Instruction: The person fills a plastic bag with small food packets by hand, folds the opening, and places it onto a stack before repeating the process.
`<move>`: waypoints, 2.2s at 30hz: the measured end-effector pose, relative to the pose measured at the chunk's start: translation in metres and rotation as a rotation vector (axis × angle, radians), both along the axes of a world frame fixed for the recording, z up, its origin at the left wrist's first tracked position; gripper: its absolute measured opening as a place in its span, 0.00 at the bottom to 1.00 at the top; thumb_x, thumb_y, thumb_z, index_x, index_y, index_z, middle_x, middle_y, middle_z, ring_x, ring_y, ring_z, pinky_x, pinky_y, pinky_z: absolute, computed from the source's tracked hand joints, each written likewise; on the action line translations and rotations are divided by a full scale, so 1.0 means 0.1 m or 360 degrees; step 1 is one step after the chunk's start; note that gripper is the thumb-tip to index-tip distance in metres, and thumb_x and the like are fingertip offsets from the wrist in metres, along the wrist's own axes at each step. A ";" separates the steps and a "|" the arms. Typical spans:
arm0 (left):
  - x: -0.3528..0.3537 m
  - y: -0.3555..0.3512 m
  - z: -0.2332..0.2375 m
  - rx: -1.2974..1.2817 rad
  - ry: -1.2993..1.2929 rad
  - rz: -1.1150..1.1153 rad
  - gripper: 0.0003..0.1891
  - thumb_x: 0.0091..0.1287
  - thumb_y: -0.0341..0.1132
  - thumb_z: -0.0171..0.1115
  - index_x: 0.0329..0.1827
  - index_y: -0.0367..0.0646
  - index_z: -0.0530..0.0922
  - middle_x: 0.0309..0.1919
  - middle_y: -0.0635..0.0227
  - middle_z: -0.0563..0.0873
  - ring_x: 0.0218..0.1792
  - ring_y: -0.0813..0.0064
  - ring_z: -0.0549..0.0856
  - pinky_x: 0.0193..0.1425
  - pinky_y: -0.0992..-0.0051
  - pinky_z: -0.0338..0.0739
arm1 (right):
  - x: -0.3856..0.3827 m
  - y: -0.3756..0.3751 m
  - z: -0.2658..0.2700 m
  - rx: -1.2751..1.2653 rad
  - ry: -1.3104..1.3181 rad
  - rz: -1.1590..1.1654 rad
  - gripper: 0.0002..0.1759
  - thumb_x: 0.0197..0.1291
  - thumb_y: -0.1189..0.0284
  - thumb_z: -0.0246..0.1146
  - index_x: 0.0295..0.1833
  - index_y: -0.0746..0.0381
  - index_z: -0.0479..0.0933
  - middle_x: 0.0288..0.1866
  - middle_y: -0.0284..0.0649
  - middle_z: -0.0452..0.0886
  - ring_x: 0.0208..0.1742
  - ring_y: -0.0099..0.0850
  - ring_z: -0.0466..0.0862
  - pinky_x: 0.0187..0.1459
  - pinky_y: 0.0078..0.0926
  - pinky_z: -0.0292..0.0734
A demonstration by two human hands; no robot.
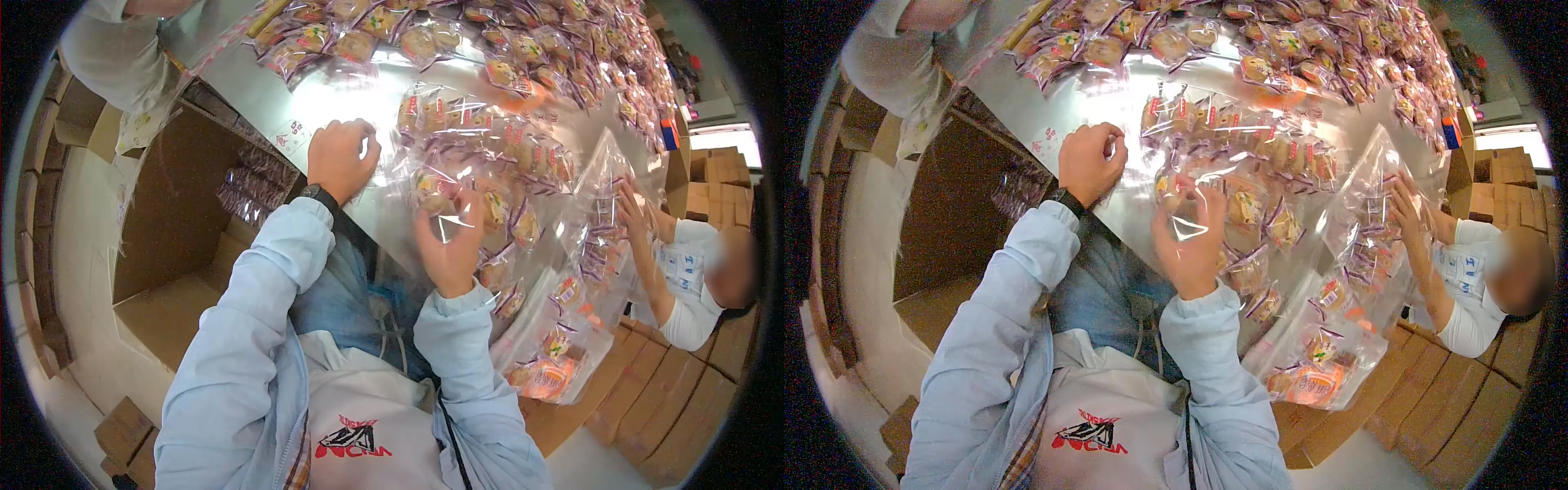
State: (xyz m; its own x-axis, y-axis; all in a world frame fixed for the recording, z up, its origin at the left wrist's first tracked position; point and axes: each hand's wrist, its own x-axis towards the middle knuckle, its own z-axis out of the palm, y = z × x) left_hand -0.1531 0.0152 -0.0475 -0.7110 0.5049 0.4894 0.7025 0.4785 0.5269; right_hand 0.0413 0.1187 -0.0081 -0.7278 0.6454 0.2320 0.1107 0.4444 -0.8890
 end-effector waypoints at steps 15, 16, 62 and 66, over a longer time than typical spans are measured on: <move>0.00 0.00 0.00 0.0002 0.0011 -0.0006 0.03 0.64 0.34 0.69 0.37 0.46 0.85 0.21 0.69 0.81 0.30 0.64 0.82 0.39 0.60 0.74 | -0.30 0.12 0.18 -0.0907 0.0037 -0.0130 0.20 0.75 0.64 0.67 0.63 0.65 0.78 0.59 0.41 0.85 0.55 0.26 0.83 0.57 0.26 0.78; 0.00 0.00 0.00 -0.0054 -0.0033 0.0005 0.04 0.64 0.35 0.68 0.38 0.48 0.86 0.25 0.69 0.83 0.33 0.64 0.83 0.41 0.61 0.74 | -0.28 0.12 0.15 -0.0976 0.0164 0.0012 0.23 0.72 0.65 0.67 0.67 0.65 0.76 0.63 0.42 0.82 0.60 0.27 0.81 0.62 0.28 0.75; -0.01 0.01 0.01 -0.0214 -0.0074 -0.0002 0.04 0.65 0.36 0.67 0.39 0.49 0.85 0.27 0.69 0.85 0.35 0.63 0.83 0.44 0.60 0.74 | -0.09 -0.06 0.04 -0.0509 -0.0135 0.0373 0.40 0.64 0.78 0.72 0.81 0.57 0.66 0.69 0.43 0.77 0.65 0.38 0.82 0.65 0.35 0.80; 0.00 0.00 0.03 -0.0228 -0.0089 0.0000 0.04 0.65 0.36 0.67 0.39 0.49 0.85 0.28 0.69 0.85 0.35 0.63 0.83 0.44 0.61 0.74 | -0.24 -0.09 -0.09 -0.0381 -0.0145 0.0330 0.38 0.67 0.77 0.72 0.80 0.62 0.65 0.70 0.47 0.75 0.66 0.37 0.82 0.64 0.33 0.81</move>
